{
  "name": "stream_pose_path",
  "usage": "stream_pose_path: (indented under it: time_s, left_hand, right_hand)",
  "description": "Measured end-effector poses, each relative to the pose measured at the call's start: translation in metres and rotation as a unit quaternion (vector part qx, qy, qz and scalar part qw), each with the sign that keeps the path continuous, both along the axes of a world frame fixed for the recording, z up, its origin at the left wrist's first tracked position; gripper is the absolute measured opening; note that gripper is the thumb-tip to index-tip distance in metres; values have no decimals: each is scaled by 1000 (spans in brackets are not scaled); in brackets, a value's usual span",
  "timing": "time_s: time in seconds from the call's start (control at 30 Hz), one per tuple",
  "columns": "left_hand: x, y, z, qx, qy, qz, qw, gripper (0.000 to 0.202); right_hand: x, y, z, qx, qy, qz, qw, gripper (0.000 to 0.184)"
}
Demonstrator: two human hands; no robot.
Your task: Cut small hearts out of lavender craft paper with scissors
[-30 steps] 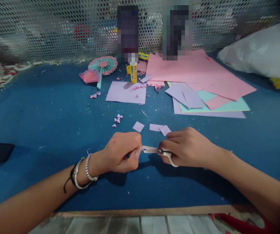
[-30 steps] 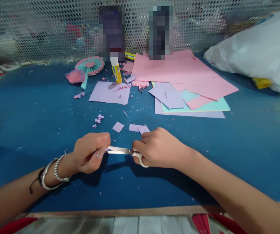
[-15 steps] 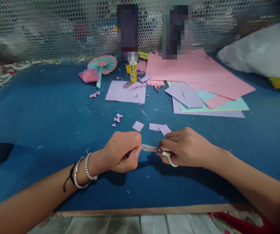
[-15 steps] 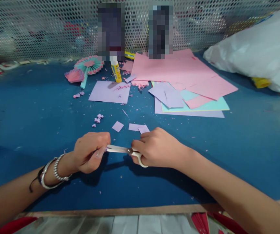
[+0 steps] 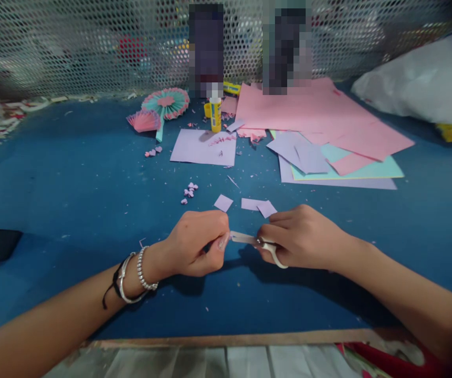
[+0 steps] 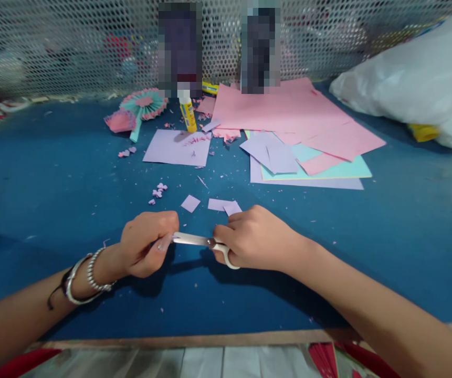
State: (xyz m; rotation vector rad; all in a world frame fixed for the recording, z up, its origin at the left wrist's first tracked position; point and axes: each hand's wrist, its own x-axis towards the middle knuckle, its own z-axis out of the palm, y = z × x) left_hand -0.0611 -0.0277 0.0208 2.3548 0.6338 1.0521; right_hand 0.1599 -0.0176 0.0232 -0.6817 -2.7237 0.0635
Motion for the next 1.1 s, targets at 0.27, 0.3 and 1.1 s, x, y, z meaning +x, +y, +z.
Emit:
stream_pose_path:
  time_s: [0.27,0.3,1.1]
  left_hand:
    - [1,1,3,17,14,21,1000,17]
    - [1,1,3,18,16,22,999,17]
    - [1,3,4,33,18,12,999,15]
  right_hand:
    - [1,0,1,-6,-12,-13,1000,26]
    - [1,0,1,-9,-15,-14,1000,25]
    - [1,-1,2,-8,-8,-5,1000,24]
